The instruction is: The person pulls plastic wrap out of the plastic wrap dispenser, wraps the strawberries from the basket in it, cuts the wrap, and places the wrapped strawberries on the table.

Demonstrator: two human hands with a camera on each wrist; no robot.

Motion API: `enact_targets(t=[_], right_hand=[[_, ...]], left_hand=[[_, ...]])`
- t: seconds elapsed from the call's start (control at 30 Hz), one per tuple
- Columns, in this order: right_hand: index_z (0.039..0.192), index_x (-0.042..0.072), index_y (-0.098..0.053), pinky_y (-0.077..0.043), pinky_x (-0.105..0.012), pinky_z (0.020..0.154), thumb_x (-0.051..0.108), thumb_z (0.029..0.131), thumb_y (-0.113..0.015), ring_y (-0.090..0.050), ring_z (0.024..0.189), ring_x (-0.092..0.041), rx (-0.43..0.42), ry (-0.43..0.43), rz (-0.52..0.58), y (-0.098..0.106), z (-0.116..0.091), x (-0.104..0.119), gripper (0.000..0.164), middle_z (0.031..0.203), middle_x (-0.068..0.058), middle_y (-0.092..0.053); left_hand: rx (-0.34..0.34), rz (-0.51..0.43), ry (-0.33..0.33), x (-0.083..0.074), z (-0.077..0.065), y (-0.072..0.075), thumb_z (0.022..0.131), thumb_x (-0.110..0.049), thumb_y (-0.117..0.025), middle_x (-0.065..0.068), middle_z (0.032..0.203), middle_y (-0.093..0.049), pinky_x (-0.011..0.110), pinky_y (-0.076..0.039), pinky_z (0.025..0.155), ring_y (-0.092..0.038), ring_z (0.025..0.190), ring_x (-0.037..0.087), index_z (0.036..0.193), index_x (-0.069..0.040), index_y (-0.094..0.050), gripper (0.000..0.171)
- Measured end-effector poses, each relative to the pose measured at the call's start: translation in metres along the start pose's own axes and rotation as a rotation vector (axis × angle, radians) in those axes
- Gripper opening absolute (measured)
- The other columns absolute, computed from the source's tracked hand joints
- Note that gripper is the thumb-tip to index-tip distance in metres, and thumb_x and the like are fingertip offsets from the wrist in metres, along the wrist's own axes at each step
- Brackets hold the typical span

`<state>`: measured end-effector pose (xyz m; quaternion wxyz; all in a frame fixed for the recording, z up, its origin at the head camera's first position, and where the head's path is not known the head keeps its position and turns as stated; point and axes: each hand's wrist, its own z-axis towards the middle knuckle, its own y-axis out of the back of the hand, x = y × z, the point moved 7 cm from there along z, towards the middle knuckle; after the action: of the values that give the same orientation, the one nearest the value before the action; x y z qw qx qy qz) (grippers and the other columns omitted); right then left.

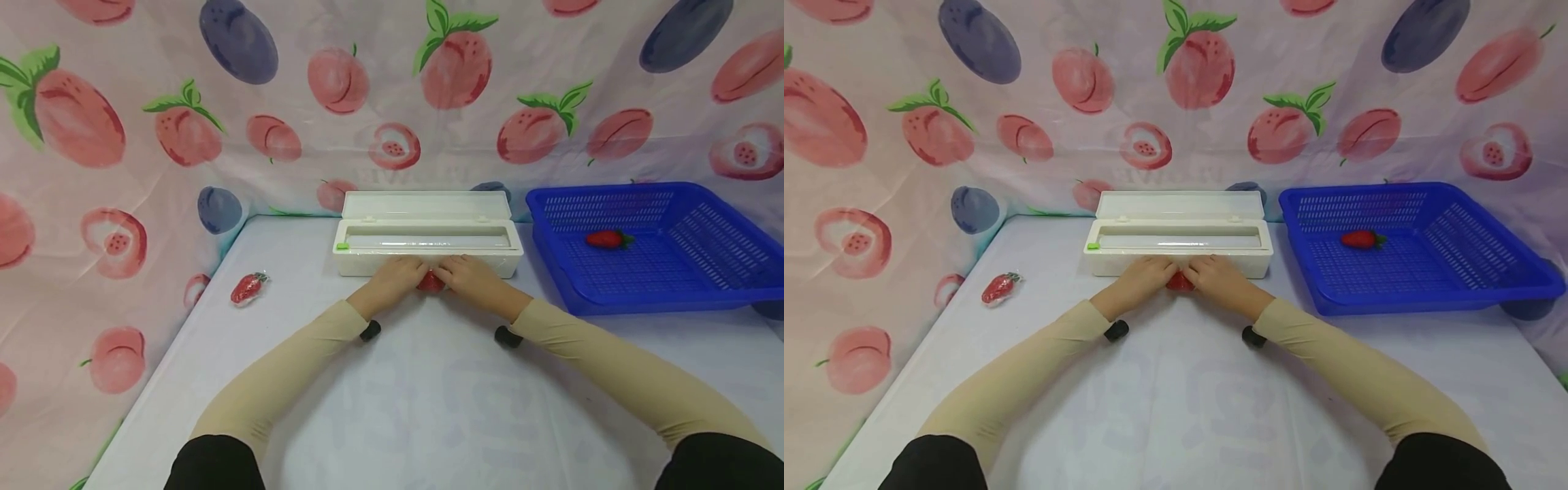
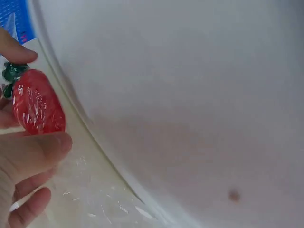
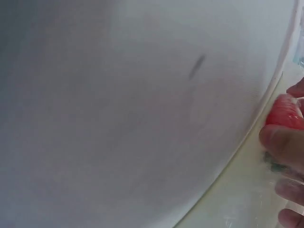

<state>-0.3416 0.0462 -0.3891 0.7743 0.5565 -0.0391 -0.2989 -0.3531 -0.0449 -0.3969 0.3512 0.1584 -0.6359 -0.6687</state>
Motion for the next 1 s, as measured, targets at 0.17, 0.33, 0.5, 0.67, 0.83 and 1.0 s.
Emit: enact_targets(t=[0.17,0.33,0.5,0.67,0.83,1.0], right_hand=[[0.109,0.0,-0.062,-0.051,-0.037,0.087,0.001,0.081,-0.065,-0.062,0.095,-0.026,-0.005,0.054,-0.001,-0.003,-0.003,0.0,0.028,0.101,-0.013,-0.063],[0.116,-0.004,-0.061,-0.048,-0.04,0.095,-0.005,0.081,-0.062,-0.06,0.107,-0.03,0.016,0.004,0.131,-0.005,-0.005,-0.005,0.035,0.113,-0.017,-0.062],[0.119,-0.006,-0.058,-0.048,-0.041,0.095,-0.004,0.076,-0.069,-0.059,0.108,-0.032,0.1,-0.09,0.217,-0.007,-0.006,-0.009,0.045,0.116,-0.018,-0.06],[0.124,-0.004,-0.054,-0.045,-0.043,0.099,0.001,0.074,-0.074,-0.057,0.113,-0.034,0.149,-0.159,0.278,-0.005,-0.007,-0.01,0.054,0.122,-0.019,-0.057],[0.125,-0.002,-0.055,-0.045,-0.044,0.099,0.004,0.075,-0.075,-0.056,0.114,-0.033,0.089,-0.131,0.228,0.001,-0.012,-0.008,0.054,0.124,-0.017,-0.058],[0.122,-0.002,-0.058,-0.046,-0.043,0.097,0.009,0.073,-0.077,-0.059,0.109,-0.031,0.043,-0.101,0.162,0.006,-0.015,-0.007,0.054,0.117,-0.015,-0.061]], left_hand=[[-0.039,-0.002,-0.062,0.001,0.001,0.0,0.094,-0.004,-0.049,0.006,0.123,-0.058,0.031,-0.044,0.1,-0.056,0.115,0.019,0.127,-0.007,-0.052,0.034],[-0.013,-0.045,-0.016,0.007,0.001,-0.005,0.093,-0.004,-0.05,0.007,0.12,-0.06,0.032,-0.045,0.099,-0.057,0.113,0.02,0.123,-0.007,-0.056,0.031],[0.032,-0.112,0.052,0.008,-0.001,-0.006,0.092,-0.005,-0.052,0.009,0.112,-0.062,0.035,-0.048,0.093,-0.06,0.105,0.023,0.116,-0.005,-0.059,0.025],[0.05,-0.099,0.092,0.007,-0.005,-0.003,0.092,-0.008,-0.054,0.009,0.113,-0.062,0.036,-0.047,0.095,-0.06,0.107,0.024,0.12,-0.006,-0.058,0.028],[0.044,-0.047,0.092,0.007,-0.011,-0.002,0.092,-0.01,-0.056,0.007,0.111,-0.064,0.036,-0.047,0.094,-0.06,0.108,0.023,0.115,-0.008,-0.062,0.024],[0.027,-0.006,0.084,0.008,-0.015,-0.002,0.091,-0.011,-0.058,0.006,0.11,-0.064,0.034,-0.046,0.096,-0.059,0.109,0.021,0.113,-0.007,-0.064,0.023]])
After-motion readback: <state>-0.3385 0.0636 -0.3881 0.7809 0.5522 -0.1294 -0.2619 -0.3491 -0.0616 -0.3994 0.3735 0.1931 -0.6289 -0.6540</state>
